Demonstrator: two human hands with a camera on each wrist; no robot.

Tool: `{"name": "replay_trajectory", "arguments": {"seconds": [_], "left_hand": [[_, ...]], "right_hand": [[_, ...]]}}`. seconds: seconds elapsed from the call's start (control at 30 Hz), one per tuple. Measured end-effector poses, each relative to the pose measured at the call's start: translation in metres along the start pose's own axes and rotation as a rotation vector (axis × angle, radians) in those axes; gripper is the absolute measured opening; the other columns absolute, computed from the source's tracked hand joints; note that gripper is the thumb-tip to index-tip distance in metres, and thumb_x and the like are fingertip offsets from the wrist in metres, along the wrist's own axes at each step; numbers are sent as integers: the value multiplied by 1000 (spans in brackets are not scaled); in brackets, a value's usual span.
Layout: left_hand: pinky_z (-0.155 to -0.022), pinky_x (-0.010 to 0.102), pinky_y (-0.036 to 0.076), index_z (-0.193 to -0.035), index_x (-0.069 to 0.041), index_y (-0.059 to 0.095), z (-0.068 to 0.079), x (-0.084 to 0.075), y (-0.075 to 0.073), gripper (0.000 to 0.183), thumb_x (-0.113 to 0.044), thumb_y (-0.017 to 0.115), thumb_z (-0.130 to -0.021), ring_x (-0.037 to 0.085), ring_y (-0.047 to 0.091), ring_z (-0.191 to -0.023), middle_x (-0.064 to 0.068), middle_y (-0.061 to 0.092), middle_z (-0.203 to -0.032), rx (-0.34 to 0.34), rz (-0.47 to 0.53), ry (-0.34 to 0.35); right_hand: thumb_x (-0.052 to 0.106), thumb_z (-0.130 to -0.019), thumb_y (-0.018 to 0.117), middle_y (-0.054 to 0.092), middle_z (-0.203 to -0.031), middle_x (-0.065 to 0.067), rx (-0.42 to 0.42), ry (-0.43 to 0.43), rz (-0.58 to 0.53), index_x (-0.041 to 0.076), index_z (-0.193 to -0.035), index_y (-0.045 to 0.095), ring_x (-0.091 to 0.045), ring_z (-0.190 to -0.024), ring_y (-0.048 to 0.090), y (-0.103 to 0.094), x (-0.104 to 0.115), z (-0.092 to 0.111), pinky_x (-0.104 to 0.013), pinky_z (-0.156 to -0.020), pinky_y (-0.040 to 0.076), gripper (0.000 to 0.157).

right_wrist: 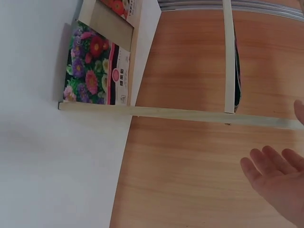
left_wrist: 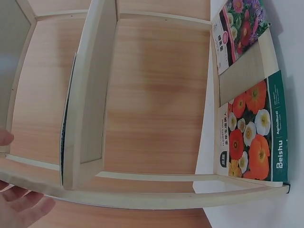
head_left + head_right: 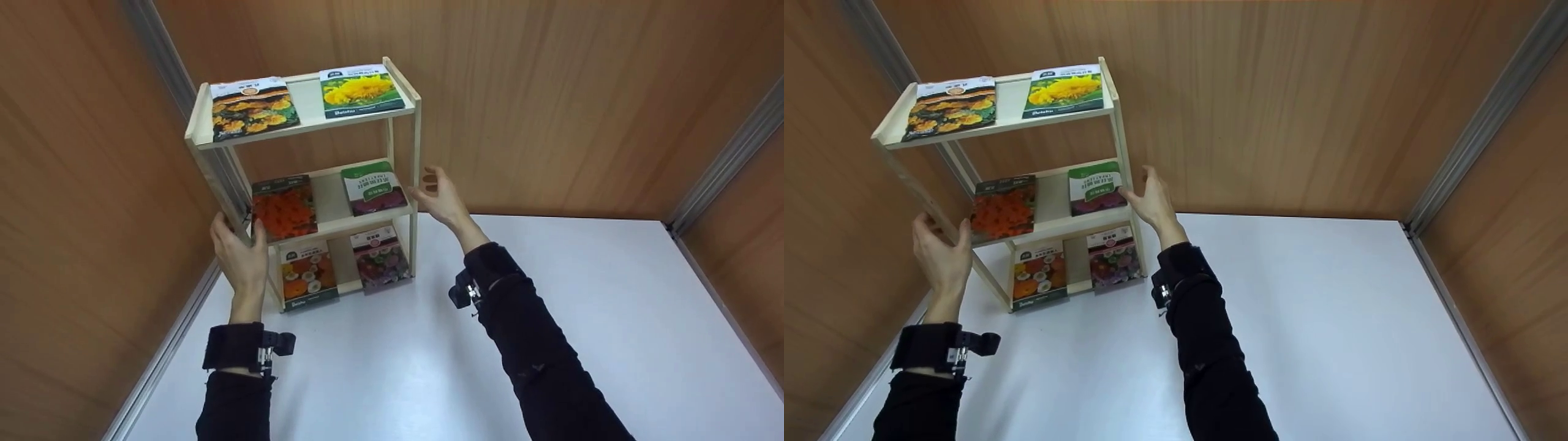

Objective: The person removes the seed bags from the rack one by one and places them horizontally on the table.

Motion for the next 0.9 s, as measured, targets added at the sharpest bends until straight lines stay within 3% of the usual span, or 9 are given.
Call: {"name": "replay_trajectory", "arguments": {"seconds": [0.27, 0.6, 0.9], "left_hand": [[-83, 40, 43, -120, 10, 43, -3, 1, -2, 37, 0, 52, -86, 32, 50, -102, 25, 50, -112, -24, 45, 25], [-79, 38, 47, -115, 10, 47, -6, 3, -4, 30, 3, 50, -87, 32, 54, -97, 25, 54, -106, -65, 38, 35], [-80, 39, 46, -114, 9, 50, -6, 1, -2, 29, 3, 52, -86, 32, 54, -98, 24, 55, -107, -77, 23, 24]], "right_hand": [[7, -87, 55, 51, -112, -22, -37, -74, -35, -6, -123, 41, -29, -105, 49, 9, 1, -4, -35, -89, 41, 41], [2, -86, 54, 56, -106, -23, -61, -91, 4, -7, -116, 48, -30, -98, 54, 12, 3, -7, -35, -84, 44, 32], [4, -86, 55, 60, -99, -18, -148, -94, 42, -5, -112, 53, -24, -92, 57, 14, -2, -7, -29, -79, 47, 28]]}}
Point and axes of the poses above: each hand's wrist, its own z-axis away from the middle knuckle, its own y-axis out of the palm, x = y × z, the point moved 2 cm from there along -z, towards the middle knuckle
